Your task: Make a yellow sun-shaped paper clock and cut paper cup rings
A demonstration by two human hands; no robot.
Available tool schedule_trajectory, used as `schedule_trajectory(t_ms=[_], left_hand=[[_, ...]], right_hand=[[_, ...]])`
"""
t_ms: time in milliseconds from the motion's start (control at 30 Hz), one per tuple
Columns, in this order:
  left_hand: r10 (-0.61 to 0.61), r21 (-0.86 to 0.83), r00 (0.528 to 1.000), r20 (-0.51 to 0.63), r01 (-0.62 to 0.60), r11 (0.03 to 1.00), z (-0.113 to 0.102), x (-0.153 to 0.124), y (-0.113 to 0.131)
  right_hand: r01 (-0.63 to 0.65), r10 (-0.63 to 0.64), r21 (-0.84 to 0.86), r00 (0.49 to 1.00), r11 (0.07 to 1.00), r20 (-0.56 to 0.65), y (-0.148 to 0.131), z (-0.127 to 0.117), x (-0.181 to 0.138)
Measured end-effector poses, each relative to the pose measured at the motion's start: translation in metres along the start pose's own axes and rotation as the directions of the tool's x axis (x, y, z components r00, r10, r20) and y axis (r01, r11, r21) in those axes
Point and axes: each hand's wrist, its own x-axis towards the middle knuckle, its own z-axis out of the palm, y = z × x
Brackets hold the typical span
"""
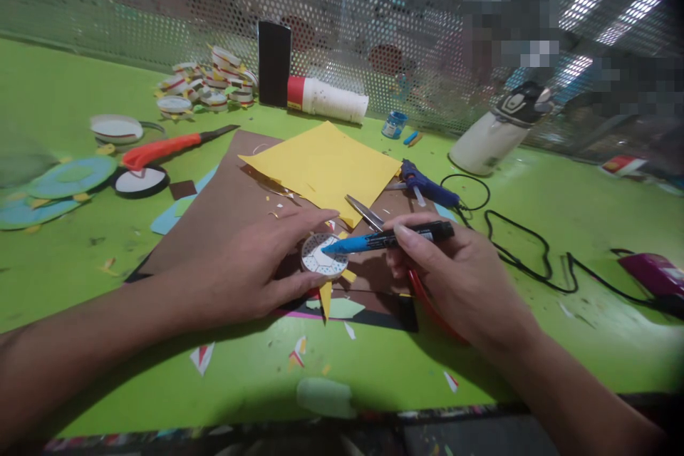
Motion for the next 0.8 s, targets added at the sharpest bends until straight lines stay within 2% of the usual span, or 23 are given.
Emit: schedule_trajectory(t_ms=[233,800], left_hand=[[0.0,-0.012,1.0,0.009,0.0,1.0,0.0007,0.0006,-0.0003],[0.007,0.012,1.0,0.0,-0.007,1.0,0.0006,0.0,-0.0013]], right_hand=[[-0.021,0.021,0.007,1.0,1.0,0.013,-0.0008,0.0007,0.0004],[0.019,-0.019,0.004,1.0,1.0,0.008,0.0012,-0.0009,0.0007]])
